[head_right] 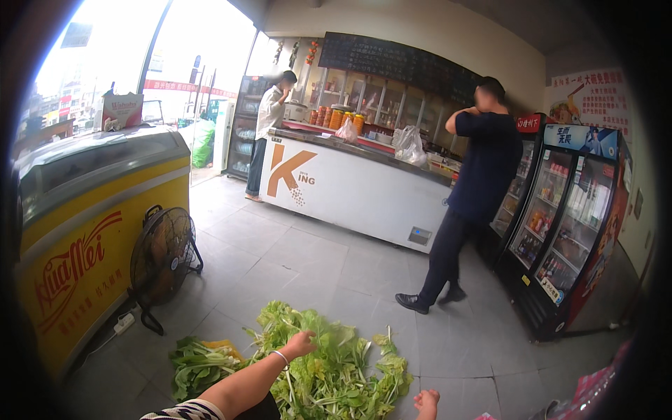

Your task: The person sits on the floor and sorts through a large pile of leafy green vegetables, separating leaves and stems by hand. The person occasionally pauses to adjust their position or scratch their arm. The sorted vegetables are placed into a pile on the floor.

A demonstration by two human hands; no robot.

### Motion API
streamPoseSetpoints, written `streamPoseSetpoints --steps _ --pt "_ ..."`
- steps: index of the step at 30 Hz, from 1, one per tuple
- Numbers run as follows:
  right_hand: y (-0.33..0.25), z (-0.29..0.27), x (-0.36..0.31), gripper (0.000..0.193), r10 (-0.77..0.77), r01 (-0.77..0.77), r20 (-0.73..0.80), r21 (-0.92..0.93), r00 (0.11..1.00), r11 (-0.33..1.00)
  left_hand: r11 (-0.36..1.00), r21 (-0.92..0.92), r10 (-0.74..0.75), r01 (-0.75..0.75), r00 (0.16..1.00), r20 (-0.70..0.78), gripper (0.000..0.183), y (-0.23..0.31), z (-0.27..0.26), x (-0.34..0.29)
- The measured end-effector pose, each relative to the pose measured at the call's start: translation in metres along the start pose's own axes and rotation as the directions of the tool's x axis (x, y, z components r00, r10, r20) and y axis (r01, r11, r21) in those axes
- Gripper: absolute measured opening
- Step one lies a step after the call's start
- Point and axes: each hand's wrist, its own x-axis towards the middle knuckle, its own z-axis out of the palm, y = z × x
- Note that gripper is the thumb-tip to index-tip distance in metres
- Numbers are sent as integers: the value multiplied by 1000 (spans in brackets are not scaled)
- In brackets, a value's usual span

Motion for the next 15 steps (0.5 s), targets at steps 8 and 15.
streamPoseSetpoints --steps 8,15 --pt "-1 -3 -4 60 1 -1 2 -20 1000 1000 999 -36 1 -1 1000 -21 56 1 -1 -3" --pt "-4 -1 -5 65 18 -18 16 -10 1000 1000 999 -36 -26 28 998 55 57 5 -6 -6"
